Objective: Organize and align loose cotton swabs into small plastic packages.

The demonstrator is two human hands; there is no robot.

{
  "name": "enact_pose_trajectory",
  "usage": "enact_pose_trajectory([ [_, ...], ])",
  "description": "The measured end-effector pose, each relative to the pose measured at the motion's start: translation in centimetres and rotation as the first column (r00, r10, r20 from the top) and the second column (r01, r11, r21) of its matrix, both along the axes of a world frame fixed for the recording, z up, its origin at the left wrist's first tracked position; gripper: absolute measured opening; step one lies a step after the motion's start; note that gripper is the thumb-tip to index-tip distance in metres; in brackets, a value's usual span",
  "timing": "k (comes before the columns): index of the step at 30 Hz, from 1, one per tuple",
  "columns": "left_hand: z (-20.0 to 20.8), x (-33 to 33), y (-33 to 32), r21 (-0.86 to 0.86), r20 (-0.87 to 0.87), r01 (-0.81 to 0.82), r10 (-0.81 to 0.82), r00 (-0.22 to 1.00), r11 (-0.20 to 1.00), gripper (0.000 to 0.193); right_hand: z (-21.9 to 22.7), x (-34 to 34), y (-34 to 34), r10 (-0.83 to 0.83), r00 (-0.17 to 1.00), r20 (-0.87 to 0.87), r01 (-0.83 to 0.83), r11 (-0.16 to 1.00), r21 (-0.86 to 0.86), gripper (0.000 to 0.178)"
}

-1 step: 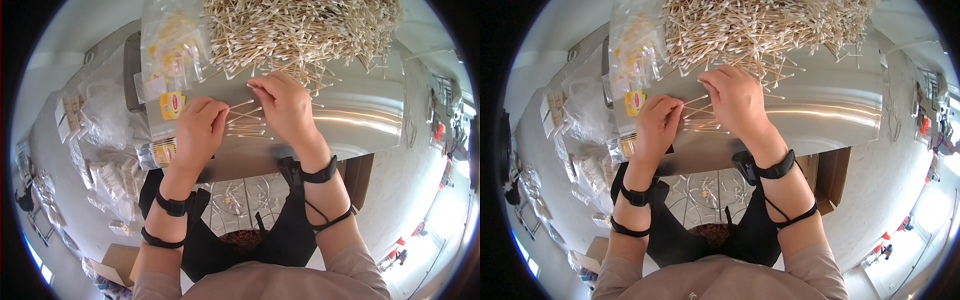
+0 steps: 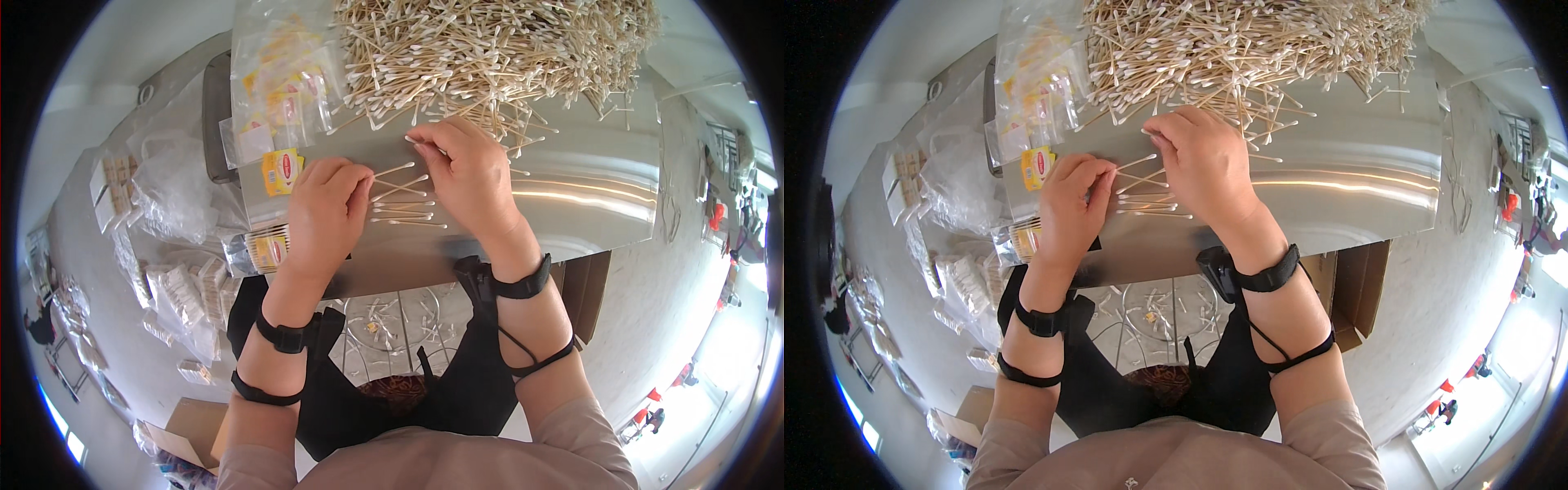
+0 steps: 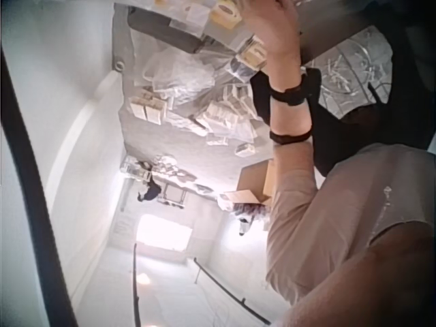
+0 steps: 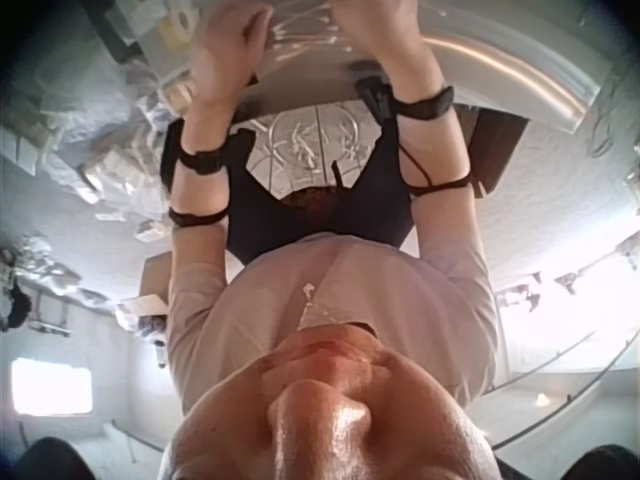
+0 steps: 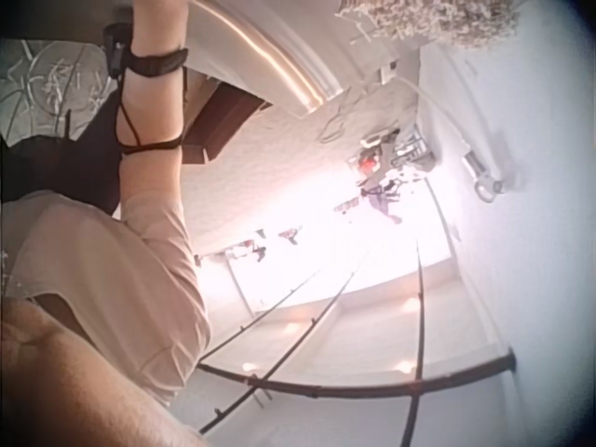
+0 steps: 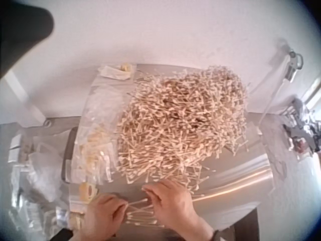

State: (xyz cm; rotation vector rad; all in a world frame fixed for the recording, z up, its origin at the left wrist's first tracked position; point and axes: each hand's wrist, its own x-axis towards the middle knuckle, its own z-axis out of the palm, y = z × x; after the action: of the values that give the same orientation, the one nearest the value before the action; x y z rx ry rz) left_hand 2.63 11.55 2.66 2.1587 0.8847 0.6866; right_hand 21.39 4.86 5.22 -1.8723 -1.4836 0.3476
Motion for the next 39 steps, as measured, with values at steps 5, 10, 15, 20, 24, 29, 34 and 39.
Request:
enact_pose_trajectory([
  [5, 0.5, 0.7, -0.4, 0.037, -0.021, -0.049, 0.050, 0.999, 0.998, 0.011, 0.0, 0.1, 0.1, -0.003, 1.000, 0.001, 0.003, 0.999, -0.036, 0.008],
  [10, 0.2, 1.1, -0.2, 0.114, 0.002, 0.116, -0.117, 0.993, 0.987, 0.012, -0.8, -0.1, 0.3, 0.068, 0.995, 0.076, -0.068, 0.998, -0.005, 0.007],
  [15, 0.0, 1.2, -0.2, 0.126, 0.007, 0.117, -0.119, 0.993, 0.985, 0.011, -1.2, -0.2, 0.3, 0.104, 0.985, 0.136, -0.103, 0.995, -0.014, 0.006],
  [20, 0.1, 1.1, -0.2, -0.006, 0.084, 0.078, -0.078, 0.993, 0.997, 0.010, -1.1, 0.1, 0.3, 0.115, 0.982, 0.149, -0.116, 0.993, -0.003, 0.011],
  [24, 0.2, 1.2, -0.1, 0.099, 0.018, 0.048, -0.050, 0.999, 0.994, 0.012, -1.1, 0.1, 0.4, 0.097, 0.985, 0.146, -0.096, 0.995, -0.014, 0.011],
  [29, -0.1, 1.0, 0.0, 0.100, 0.015, 0.165, -0.167, 0.986, 0.981, 0.013, -1.5, -0.3, 0.5, 0.130, 0.982, 0.138, -0.132, 0.991, 0.004, 0.010],
  [34, 0.1, 0.5, 0.0, 0.041, 0.153, 0.042, -0.048, 0.987, 0.998, 0.019, -0.8, -1.8, 0.6, 0.244, 0.953, 0.180, -0.241, 0.970, -0.040, 0.016],
  [39, -0.1, 0.8, -0.6, -0.328, 0.274, -0.008, 0.103, 0.956, 0.945, 0.015, -0.4, -1.9, -0.2, 0.261, 0.965, 0.020, -0.260, 0.964, -0.046, 0.013],
])
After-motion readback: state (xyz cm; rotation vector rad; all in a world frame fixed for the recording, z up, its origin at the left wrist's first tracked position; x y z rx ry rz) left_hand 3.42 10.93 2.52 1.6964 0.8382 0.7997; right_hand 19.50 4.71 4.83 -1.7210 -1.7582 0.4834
